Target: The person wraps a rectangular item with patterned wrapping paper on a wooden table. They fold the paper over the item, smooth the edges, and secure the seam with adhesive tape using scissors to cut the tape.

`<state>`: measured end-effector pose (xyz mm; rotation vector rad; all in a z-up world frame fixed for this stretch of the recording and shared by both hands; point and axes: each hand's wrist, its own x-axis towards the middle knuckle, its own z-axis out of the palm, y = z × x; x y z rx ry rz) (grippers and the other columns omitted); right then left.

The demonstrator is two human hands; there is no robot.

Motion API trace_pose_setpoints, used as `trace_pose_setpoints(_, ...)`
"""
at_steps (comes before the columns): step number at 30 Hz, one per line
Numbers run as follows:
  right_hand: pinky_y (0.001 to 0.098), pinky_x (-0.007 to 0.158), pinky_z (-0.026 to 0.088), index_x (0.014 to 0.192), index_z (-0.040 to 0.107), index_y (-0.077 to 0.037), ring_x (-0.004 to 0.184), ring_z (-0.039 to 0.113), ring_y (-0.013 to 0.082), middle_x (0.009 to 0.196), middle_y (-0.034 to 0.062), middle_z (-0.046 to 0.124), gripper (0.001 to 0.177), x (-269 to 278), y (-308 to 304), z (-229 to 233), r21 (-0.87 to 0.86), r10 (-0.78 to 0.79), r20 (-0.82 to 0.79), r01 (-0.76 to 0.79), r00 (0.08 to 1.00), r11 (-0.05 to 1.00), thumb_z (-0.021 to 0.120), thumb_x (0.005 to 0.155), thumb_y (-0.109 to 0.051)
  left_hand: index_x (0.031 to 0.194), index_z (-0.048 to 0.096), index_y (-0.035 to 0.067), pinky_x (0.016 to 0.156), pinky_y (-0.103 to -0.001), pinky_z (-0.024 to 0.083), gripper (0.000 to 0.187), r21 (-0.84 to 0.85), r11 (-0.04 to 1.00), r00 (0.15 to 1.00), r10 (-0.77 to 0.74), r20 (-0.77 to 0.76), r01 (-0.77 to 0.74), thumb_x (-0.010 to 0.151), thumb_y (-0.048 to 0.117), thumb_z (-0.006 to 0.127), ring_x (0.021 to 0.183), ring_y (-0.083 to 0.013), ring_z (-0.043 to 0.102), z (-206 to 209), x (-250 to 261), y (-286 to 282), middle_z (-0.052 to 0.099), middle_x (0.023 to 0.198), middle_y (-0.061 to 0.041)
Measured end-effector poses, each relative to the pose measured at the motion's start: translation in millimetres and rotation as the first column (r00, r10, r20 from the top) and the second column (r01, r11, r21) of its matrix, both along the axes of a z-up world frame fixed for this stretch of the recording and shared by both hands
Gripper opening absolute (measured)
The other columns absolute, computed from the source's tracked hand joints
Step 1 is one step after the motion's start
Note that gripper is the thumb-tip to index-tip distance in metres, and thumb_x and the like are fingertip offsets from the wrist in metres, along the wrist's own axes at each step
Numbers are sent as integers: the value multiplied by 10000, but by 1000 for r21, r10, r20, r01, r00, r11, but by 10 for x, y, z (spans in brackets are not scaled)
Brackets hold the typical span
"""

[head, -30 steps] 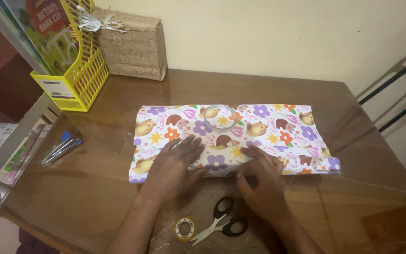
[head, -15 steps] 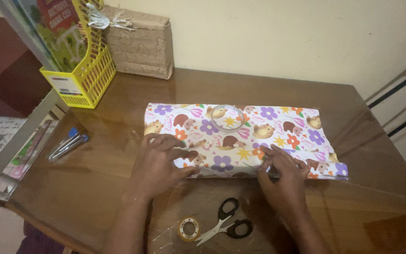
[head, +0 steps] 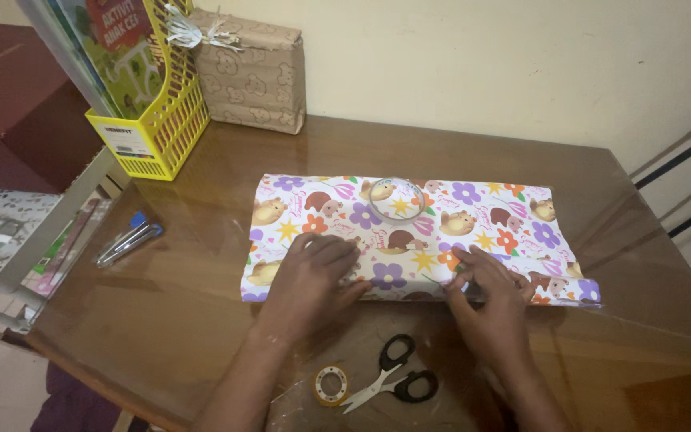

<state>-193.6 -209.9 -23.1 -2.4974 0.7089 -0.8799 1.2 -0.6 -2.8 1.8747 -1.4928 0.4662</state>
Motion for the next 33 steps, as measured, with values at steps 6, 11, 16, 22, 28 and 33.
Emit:
trace_pose_setpoints(6, 300, 851, 586, 906, 705, -47, 986, 708, 171, 1117, 78, 801, 122, -27, -385, 100, 434, 45, 73, -72, 996, 898, 634, 940, -141, 1013, 765, 55, 1007, -451, 435, 389, -44, 999, 999, 12, -31, -13, 748, 325, 853, 1092, -250, 677, -53, 14, -18, 755, 1122, -93)
trace_pose_setpoints(11, 307, 810, 546, 890, 669, -9, 901, 696, 145, 1029, 76, 789, 93, -126, -723, 207, 507, 47, 16, -49, 999, 861, 612, 877, -81, 1002, 781, 75, 981, -448, 445, 386, -4, 999, 996, 32, -84, -32, 735, 342, 860, 1082, -256, 668, -67, 43, -26, 740, 1115, -99)
trace_pose_setpoints(16, 321, 837, 518, 934, 709, -15, 907, 662, 161, 992, 108, 769, 118, -145, -786, 332, 498, 44, 53, -65, 998, 865, 611, 927, -80, 1004, 783, 72, 967, -442, 445, 385, -44, 999, 998, 26, -62, -29, 745, 346, 862, 1084, -248, 665, -56, 37, -30, 740, 1126, -75)
trace_pose_setpoints(22, 361, 910, 587, 885, 725, -28, 995, 743, 195, 1048, 97, 792, 141, 361, -583, 646, 613, 235, 67, -226, 970, 757, 635, 920, -131, 960, 778, 73, 951, -455, 450, 374, -43, 998, 999, 51, -11, -52, 720, 347, 865, 1056, -281, 652, 17, 16, -17, 752, 1070, -58)
trace_pose_setpoints(28, 319, 827, 596, 874, 698, -35, 911, 727, 150, 1121, 54, 778, 162, 1146, -237, 786, 681, 679, 22, -508, 734, 527, 624, 903, -177, 937, 758, 56, 942, -446, 472, 342, -84, 996, 1000, 22, 21, -21, 724, 303, 860, 1088, -316, 621, 66, -2, -5, 748, 1044, -56)
trace_pose_setpoints(33, 253, 649, 529, 893, 757, -36, 748, 659, 89, 889, 60, 770, 189, 1428, -163, 761, 765, 718, -181, -363, 672, 532, 655, 899, -194, 929, 788, 78, 907, -459, 467, 347, -91, 996, 999, 23, -28, -26, 693, 310, 893, 1043, -304, 619, 58, 10, 12, 716, 984, -80)
